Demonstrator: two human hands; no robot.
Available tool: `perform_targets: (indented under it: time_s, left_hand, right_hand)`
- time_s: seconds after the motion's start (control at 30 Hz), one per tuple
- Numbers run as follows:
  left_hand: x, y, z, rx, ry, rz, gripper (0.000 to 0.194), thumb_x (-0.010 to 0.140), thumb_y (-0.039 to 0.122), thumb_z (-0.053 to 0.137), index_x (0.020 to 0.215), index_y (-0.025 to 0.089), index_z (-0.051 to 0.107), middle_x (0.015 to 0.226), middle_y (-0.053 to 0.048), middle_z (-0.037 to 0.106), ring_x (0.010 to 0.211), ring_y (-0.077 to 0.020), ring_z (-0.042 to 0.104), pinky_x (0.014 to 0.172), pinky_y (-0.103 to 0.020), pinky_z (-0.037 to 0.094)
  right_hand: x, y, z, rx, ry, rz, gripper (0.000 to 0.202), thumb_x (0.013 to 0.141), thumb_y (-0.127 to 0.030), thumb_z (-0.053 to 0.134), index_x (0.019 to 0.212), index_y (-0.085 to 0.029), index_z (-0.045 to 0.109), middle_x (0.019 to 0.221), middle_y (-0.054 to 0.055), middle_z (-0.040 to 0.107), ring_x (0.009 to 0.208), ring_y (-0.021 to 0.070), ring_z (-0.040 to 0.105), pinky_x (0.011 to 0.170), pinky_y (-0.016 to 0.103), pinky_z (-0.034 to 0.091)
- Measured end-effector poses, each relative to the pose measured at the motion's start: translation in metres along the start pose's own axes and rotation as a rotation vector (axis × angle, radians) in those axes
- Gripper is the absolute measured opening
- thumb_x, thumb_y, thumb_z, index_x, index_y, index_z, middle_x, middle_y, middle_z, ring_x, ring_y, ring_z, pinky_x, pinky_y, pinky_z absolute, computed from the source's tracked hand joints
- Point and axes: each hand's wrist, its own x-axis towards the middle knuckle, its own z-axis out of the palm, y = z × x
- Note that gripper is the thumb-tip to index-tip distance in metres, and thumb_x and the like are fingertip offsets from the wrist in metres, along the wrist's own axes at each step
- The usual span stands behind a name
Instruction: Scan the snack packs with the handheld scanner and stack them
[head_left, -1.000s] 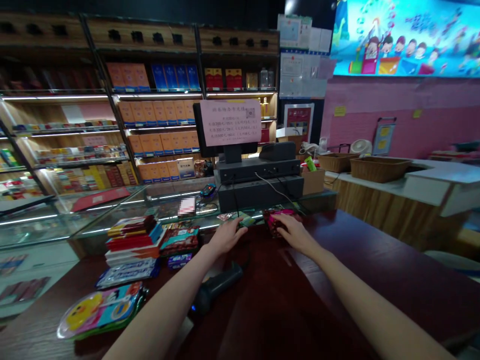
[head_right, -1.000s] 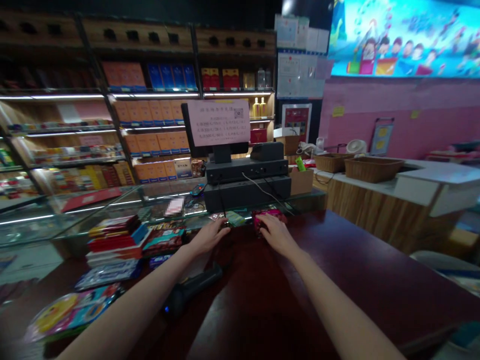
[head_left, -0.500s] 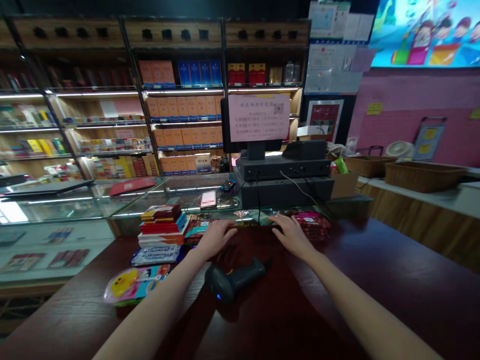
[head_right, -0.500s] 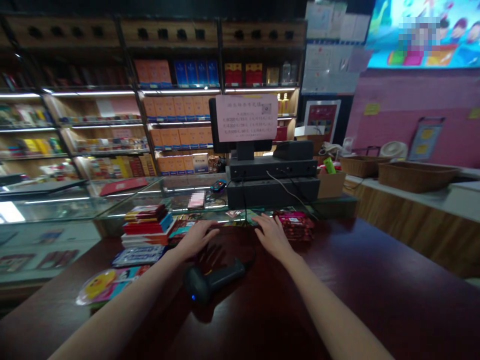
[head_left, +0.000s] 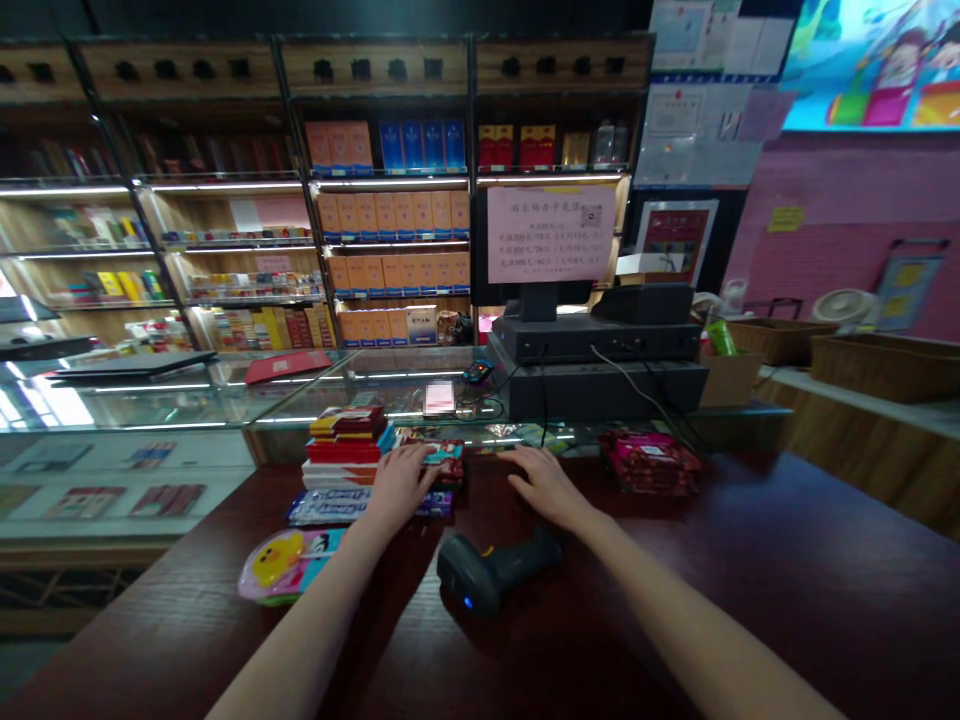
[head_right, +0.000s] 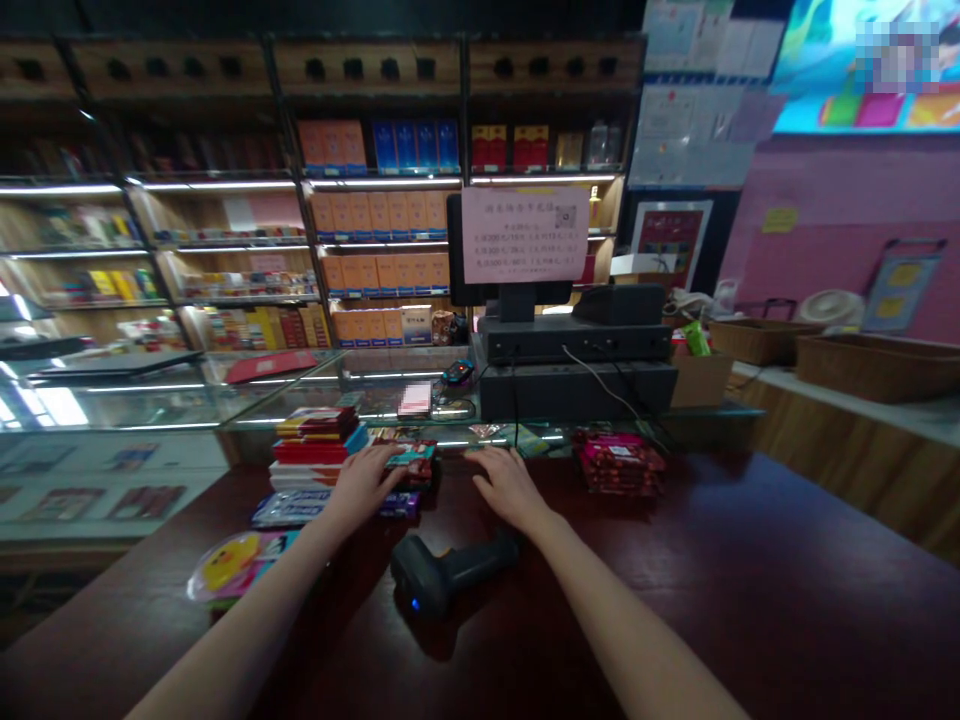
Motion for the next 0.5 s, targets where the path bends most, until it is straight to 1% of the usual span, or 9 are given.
perform_targets:
  time_s: [0.17,0.23,0.33,0.5]
  left_hand:
    - [-0.009,-0.009,0.005,0.051,0.058,-0.02,0.029,0.096,0.039,0.054,0.12,0.025,0.063,0.126,-0.008,0.069,0.121,-0.0285,0.058,0.105,-0.047,0.038]
    - [-0.011,-0.012,0.009,0.062,0.067,-0.017,0.029,0.095,0.036,0.054,0.121,0.025,0.063,0.126,-0.009,0.069,0.121,-0.0295,0.057,0.105,-0.048,0.037]
    - [-0.013,-0.014,0.011,0.08,0.057,-0.024,0.031,0.095,0.035,0.054,0.124,0.025,0.061,0.126,-0.009,0.069,0.119,-0.0318,0.056,0.101,-0.05,0.037]
    - [-0.017,-0.015,0.005,0.101,0.049,-0.054,0.035,0.095,0.033,0.054,0.128,0.026,0.059,0.127,-0.008,0.068,0.119,-0.0338,0.054,0.098,-0.052,0.037]
  right_hand:
    - [0.014,-0.018,0.017,0.064,-0.039,0.012,0.044,0.088,-0.018,0.056,0.13,-0.027,0.063,0.136,0.007,0.065,0.133,0.0271,0.053,0.115,0.058,0.03]
    - [0.02,-0.023,0.024,0.089,-0.046,0.002,0.044,0.087,-0.017,0.057,0.13,-0.027,0.063,0.135,0.007,0.066,0.13,0.0262,0.056,0.113,0.053,0.035]
    - [0.028,-0.031,0.032,0.123,-0.06,-0.017,0.045,0.086,-0.017,0.058,0.129,-0.027,0.064,0.132,0.005,0.068,0.124,0.0244,0.061,0.109,0.045,0.042]
    - [0.037,-0.042,0.043,0.179,-0.063,-0.006,0.044,0.086,-0.016,0.059,0.129,-0.028,0.065,0.128,0.003,0.071,0.12,0.0233,0.064,0.106,0.04,0.045]
